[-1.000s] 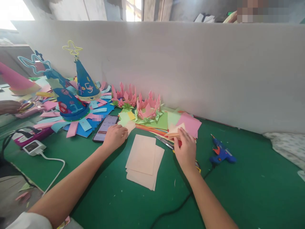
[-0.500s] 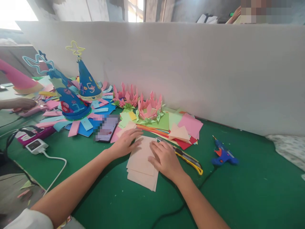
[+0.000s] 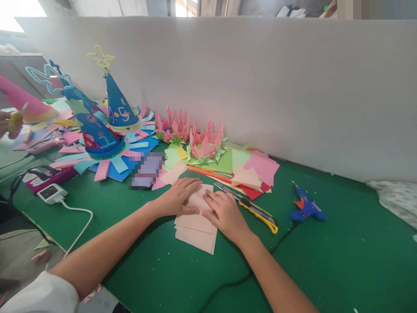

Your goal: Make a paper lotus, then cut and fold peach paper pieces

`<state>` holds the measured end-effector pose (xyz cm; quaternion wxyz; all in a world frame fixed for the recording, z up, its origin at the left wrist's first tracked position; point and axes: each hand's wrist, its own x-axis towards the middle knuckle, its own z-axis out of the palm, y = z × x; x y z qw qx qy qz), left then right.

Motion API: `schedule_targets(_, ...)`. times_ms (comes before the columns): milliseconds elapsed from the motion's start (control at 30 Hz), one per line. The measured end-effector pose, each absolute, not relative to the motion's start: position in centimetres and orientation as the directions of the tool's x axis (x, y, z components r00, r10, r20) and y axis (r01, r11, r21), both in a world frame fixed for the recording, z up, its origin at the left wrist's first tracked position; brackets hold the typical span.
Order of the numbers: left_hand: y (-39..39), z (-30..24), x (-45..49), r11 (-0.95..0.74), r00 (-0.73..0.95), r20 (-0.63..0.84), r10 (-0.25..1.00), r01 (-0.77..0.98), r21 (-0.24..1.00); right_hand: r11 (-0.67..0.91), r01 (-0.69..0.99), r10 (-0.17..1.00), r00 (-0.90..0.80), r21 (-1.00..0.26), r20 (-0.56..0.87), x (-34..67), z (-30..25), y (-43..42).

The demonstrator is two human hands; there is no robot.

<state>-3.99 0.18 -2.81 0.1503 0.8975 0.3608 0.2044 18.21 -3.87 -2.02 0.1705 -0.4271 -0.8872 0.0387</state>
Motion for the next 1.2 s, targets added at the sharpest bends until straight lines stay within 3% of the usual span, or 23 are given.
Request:
schedule_targets(233,0.3,-2.4,-3.9,-0.674,0.615,0.3,0.729,0.572,0.467,0.671,0.678,0.739,-0.58,-0.299,0.344,18.1,-1.9,-4.1)
schedule_targets(433,0.4,-1.5,-4.0,-0.562,0.478,0.344,0.808,0.45,0.694,0.601,0.623,0.787,-0.354,-0.5,0.505,18.4,-1.9,-4.3)
schedule_targets(500,0.4,-1.3,-3.9,-0.414,0.363,0.283,0.888,0.364,0.834,0.569,0.588,0.81,-0.279,-0.575,0.516,18.5,-1.7,-4.3)
schedule_targets(600,0.6,-1.0,-3.6,-0.056,0.271,0.039,0.962,0.057,0.997,0.535,0.53,0.839,-0.242,-0.658,0.487,18.5,-1.5,-4.2)
schedule_targets(667,0.6,-0.9,-3.6,0.16,0.31,-0.111,0.944,-0.136,0.978,0.514,0.475,0.857,-0.245,-0.714,0.453,18.5,-1.4,-4.2)
schedule_targets(767,0.5,-0.7,-3.5,0.306,0.363,-0.2,0.91,-0.263,0.915,0.429,0.324,0.903,-0.151,-0.843,0.401,18.4,-1.6,-3.9)
schedule_targets(933,0.0,-0.4,-3.3,0.32,0.456,-0.177,0.872,-0.259,0.911,0.273,0.146,0.953,0.096,-0.951,0.288,18.8,-2.4,-3.0)
schedule_targets(1067,-0.4,-0.2,-3.1,0.289,0.554,-0.164,0.816,-0.146,0.946,0.148,0.115,0.988,0.03,-0.982,0.152,18.8,-2.8,-2.7)
schedule_targets(1200,-0.4,-0.5,-3.1,0.199,0.573,-0.152,0.805,-0.02,0.98,0.142,0.154,0.99,-0.015,-0.978,0.142,18.5,-2.7,-3.1)
